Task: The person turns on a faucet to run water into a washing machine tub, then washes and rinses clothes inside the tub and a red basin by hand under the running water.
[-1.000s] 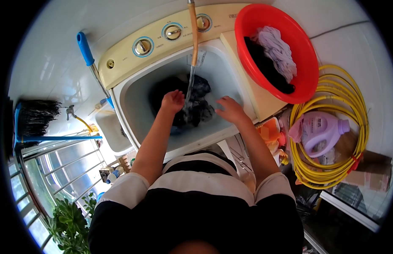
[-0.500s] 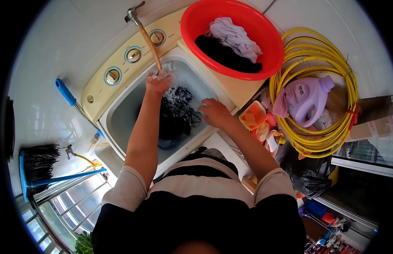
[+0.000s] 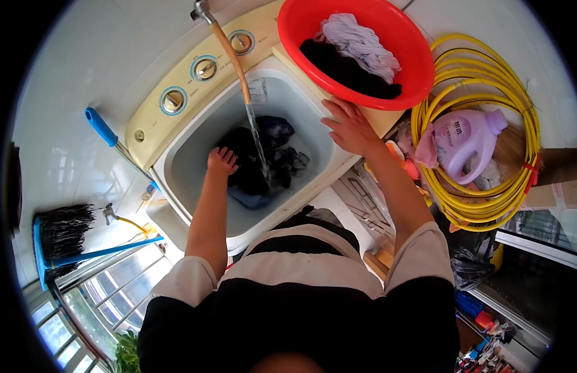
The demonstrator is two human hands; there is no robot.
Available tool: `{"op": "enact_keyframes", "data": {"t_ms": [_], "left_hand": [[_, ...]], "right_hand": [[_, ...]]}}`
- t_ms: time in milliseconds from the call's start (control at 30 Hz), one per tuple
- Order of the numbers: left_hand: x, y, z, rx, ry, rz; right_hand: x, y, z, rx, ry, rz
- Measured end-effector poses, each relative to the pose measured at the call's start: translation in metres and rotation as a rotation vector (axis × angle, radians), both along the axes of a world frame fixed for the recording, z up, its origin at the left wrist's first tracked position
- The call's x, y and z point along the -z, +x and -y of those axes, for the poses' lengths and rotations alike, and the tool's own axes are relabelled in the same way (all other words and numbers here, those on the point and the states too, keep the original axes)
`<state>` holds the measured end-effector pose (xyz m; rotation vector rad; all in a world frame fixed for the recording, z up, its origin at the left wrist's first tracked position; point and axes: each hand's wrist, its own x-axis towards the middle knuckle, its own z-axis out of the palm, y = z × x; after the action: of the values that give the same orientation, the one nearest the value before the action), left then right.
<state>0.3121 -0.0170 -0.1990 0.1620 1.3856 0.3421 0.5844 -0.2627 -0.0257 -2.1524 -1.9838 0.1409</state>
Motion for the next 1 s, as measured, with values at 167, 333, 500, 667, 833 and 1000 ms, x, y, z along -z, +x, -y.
{"op": "enact_keyframes", "data": {"t_ms": [167,333,500,667,833,1000], "left_hand": [[0.015,-0.021,0.002,0.013,-0.013,-0.114],[0.020,-0.019,0.009,0.031,-0.002,-0.196],[0.053,-0.003,0.022,-0.059,0.052,-0.192],[-0.019,0.046,0.061,-0.069,0.181,-0.226],[-0.037,0.066,0.048,0.005,0.704,-0.125],[-0.068,0.074,0.024,0.158,0.788,-0.051]], "right_hand": [[0.011,-0.003,0.000,0.041,0.031,0.074],[0.015,-0.001,0.002,0.050,0.121,0.064],[0.016,-0.002,0.001,0.071,0.194,0.050],[0.017,-0.002,0.002,0.071,0.238,0.030],[0.014,-0.003,0.004,0.081,0.223,0.027],[0.011,-0.003,0.005,0.090,0.239,0.024]]}}
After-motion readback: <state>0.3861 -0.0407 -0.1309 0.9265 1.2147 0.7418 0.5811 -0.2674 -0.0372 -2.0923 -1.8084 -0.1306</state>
